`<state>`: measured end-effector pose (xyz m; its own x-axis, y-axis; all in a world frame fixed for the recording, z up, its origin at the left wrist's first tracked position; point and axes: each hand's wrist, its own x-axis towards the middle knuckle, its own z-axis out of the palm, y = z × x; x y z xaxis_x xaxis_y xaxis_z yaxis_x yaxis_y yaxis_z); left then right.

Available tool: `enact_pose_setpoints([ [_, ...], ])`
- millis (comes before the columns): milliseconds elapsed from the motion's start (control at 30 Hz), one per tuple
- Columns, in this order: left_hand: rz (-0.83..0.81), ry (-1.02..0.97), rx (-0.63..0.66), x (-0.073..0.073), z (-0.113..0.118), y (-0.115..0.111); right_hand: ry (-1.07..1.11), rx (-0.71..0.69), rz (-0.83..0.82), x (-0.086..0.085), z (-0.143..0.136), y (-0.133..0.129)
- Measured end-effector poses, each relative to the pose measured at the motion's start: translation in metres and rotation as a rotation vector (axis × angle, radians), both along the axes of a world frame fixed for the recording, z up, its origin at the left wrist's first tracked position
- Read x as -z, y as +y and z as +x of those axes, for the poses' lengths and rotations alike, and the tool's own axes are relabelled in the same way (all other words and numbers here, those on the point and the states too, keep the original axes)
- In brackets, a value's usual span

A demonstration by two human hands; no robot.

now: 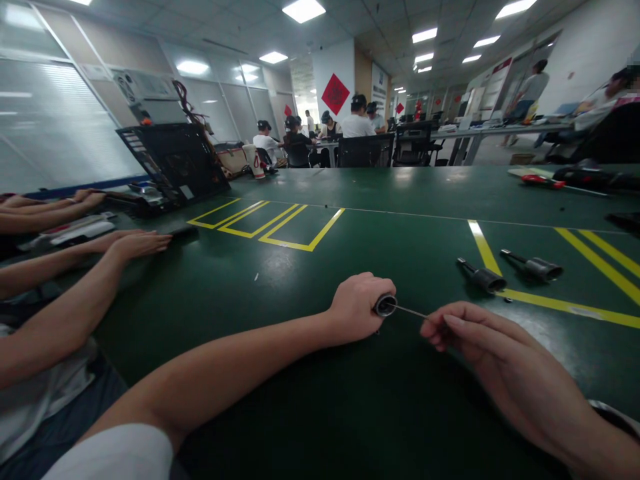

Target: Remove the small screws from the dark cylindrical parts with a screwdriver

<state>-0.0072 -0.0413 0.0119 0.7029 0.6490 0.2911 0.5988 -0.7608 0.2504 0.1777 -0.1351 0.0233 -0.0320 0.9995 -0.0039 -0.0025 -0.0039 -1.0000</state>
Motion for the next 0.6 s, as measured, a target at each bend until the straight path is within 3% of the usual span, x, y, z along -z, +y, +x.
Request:
enact_pose_setpoints([
  [67,-0.012,-0.017,-0.002,0.001,0.000,0.001,0.007,0.004,-0.008,0.000,0.000,-0.001],
  [133,-0.024,-0.023,-0.007,0.001,0.001,0.001,-0.124,-0.001,0.038,0.000,0.001,-0.003],
  [267,-0.017,-0.005,-0.005,0.001,0.001,0.002,-0.524,-0.042,0.273,-0.005,-0.002,-0.012],
  [400,0.044,0.038,0.054,0.001,0.001,0.001,-0.709,-0.096,0.465,-0.011,-0.005,-0.018],
  [500,0.053,0.061,0.085,0.000,0.002,0.000,-0.633,-0.095,0.339,-0.011,0.000,-0.013],
  [600,0.048,0.038,0.081,0.001,0.002,0.000,-0.398,-0.070,0.116,-0.008,0.006,-0.005],
])
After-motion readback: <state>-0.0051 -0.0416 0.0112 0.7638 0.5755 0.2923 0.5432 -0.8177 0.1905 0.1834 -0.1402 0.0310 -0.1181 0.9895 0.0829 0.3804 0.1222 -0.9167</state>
